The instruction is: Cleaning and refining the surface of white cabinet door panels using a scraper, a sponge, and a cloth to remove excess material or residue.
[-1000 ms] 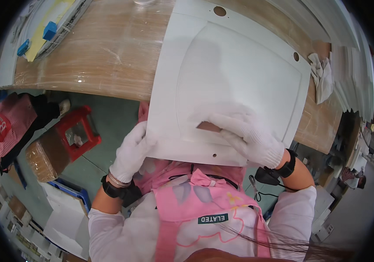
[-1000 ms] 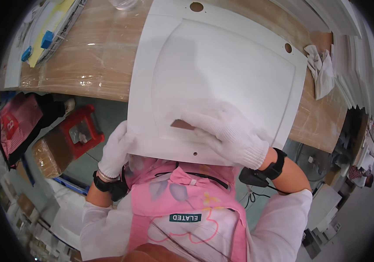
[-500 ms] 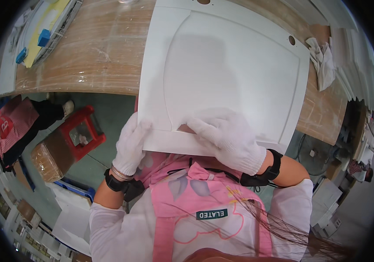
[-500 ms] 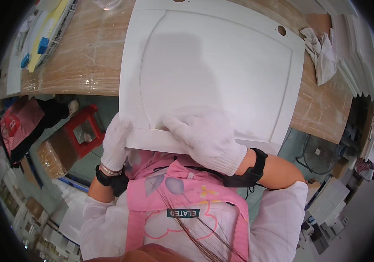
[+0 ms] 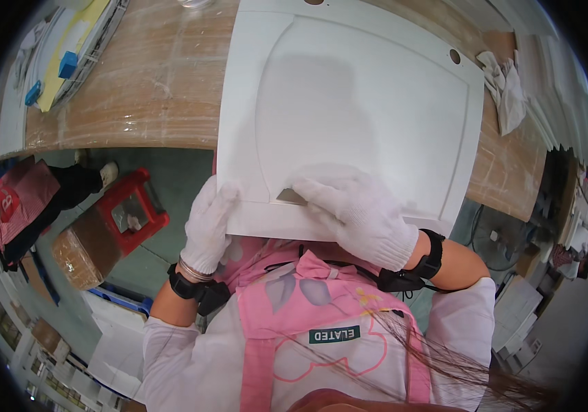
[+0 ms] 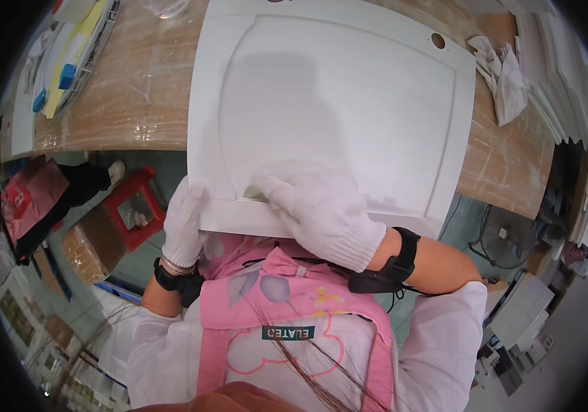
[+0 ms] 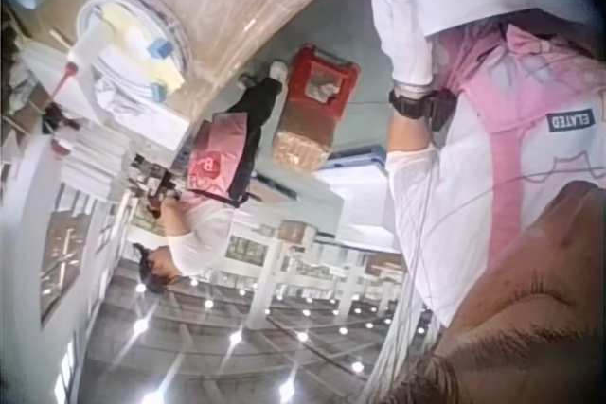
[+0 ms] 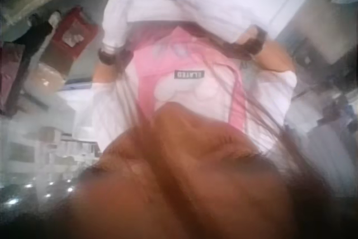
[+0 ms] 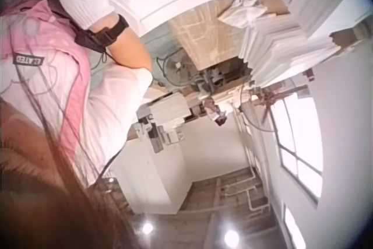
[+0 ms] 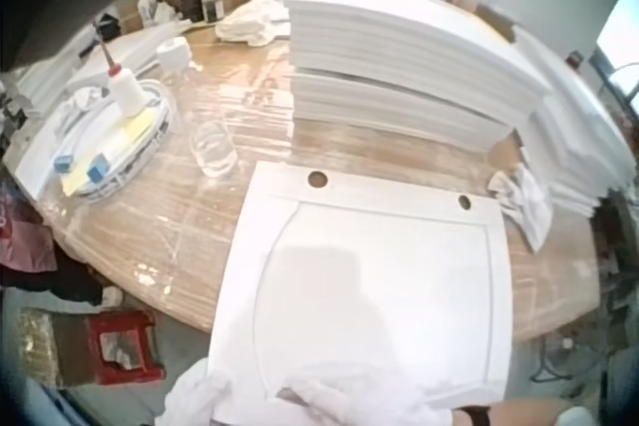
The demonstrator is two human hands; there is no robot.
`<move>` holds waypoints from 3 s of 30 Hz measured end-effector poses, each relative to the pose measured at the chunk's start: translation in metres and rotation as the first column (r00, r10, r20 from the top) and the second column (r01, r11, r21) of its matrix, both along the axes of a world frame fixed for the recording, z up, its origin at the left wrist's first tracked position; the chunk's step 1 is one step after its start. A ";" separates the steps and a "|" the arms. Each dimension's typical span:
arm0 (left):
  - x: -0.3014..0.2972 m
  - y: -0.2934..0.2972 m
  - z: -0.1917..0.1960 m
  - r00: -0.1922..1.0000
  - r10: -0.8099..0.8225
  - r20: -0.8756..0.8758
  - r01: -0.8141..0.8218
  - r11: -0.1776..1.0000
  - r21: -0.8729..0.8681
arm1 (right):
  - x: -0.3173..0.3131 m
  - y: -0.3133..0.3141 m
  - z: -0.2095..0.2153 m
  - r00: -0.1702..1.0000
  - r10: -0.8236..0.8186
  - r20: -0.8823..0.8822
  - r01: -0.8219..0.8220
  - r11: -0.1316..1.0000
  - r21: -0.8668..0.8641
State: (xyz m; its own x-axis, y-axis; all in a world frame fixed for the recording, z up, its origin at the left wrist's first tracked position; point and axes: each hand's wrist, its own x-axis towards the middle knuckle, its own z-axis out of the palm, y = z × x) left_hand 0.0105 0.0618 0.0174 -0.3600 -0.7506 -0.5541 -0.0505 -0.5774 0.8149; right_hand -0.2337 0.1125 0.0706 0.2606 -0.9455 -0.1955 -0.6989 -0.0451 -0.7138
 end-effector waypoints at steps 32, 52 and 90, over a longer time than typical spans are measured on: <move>-0.010 0.001 0.002 0.989 0.150 -0.017 -0.146 0.981 0.126 | 0.005 0.004 -0.015 0.963 -0.112 0.245 0.144 0.983 -0.117; -0.009 0.004 0.003 0.989 0.149 -0.014 -0.148 0.987 0.066 | -0.003 0.008 -0.011 0.992 0.033 0.120 -0.022 0.996 -0.090; -0.009 0.004 0.005 0.994 0.111 -0.004 -0.111 0.993 0.031 | 0.021 0.013 -0.005 0.954 0.023 -0.298 -0.126 0.935 -0.332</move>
